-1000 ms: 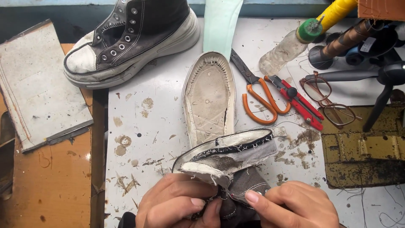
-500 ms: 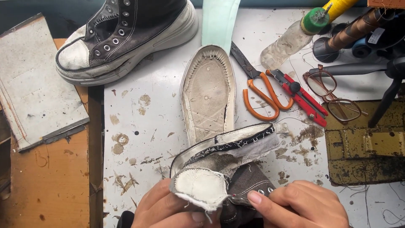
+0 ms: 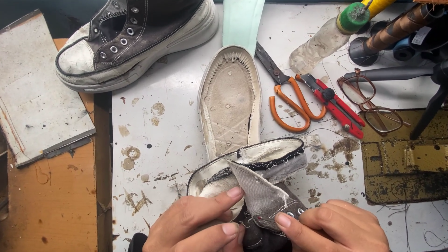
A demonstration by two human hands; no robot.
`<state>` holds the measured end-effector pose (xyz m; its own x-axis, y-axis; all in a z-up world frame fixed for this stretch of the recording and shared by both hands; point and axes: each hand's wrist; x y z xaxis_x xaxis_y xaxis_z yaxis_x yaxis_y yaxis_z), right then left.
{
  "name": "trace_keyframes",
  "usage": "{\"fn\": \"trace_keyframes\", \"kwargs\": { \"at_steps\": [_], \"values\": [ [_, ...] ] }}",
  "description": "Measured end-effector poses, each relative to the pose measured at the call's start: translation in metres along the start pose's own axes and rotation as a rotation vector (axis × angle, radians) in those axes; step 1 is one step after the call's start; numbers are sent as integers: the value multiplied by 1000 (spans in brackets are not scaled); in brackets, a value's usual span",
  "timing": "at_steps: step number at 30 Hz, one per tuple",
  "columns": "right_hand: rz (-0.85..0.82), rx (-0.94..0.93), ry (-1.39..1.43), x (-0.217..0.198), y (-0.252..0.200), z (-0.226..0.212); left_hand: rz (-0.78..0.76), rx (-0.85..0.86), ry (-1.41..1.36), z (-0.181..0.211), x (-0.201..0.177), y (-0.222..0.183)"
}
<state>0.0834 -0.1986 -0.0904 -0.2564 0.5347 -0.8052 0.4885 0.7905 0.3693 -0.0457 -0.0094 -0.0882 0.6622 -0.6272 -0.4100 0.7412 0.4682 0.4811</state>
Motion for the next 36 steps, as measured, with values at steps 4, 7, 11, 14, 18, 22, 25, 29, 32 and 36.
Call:
{"fn": "trace_keyframes", "kwargs": {
  "at_steps": [4, 7, 11, 14, 18, 22, 25, 29, 32, 36],
  "values": [
    [42, 167, 21, 3, 11, -13, -82, -3, 13, 1, -5, -2],
    [36, 204, 1, 5, 5, -12, -82, -21, 54, 3, -5, -1],
    [51, 112, 55, 4, -1, -7, -160, -16, 13, -1, -13, -5],
    [-478, -156, 593, 12, -36, 94, 96, -169, 59, 20, 7, -1],
    [123, 153, 777, 26, -12, 23, 73, 42, -2, 0, 14, 1],
    [73, 200, 770, 30, -4, 20, -128, 466, -26, -22, 13, 3],
    [91, 49, 645, 26, 7, 12, -99, 491, 9, -21, 20, 0],
    [213, -94, 623, 35, 1, 15, -121, 301, 54, -9, 20, 2],
    [350, -336, 372, 40, 12, 13, -226, 188, 168, -14, 20, -9],
    [337, -567, 400, 50, 9, 24, -186, 167, 386, -12, 14, -8]
  ]
}}
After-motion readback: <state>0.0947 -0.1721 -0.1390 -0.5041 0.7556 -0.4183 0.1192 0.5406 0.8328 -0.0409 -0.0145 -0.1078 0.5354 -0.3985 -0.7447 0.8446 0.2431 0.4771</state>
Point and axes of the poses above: each hand's wrist, its own y-axis towards the middle knuckle, its own x-axis out of the palm, z = x × y, and after that the axes turned 1 degree about -y, right-handed
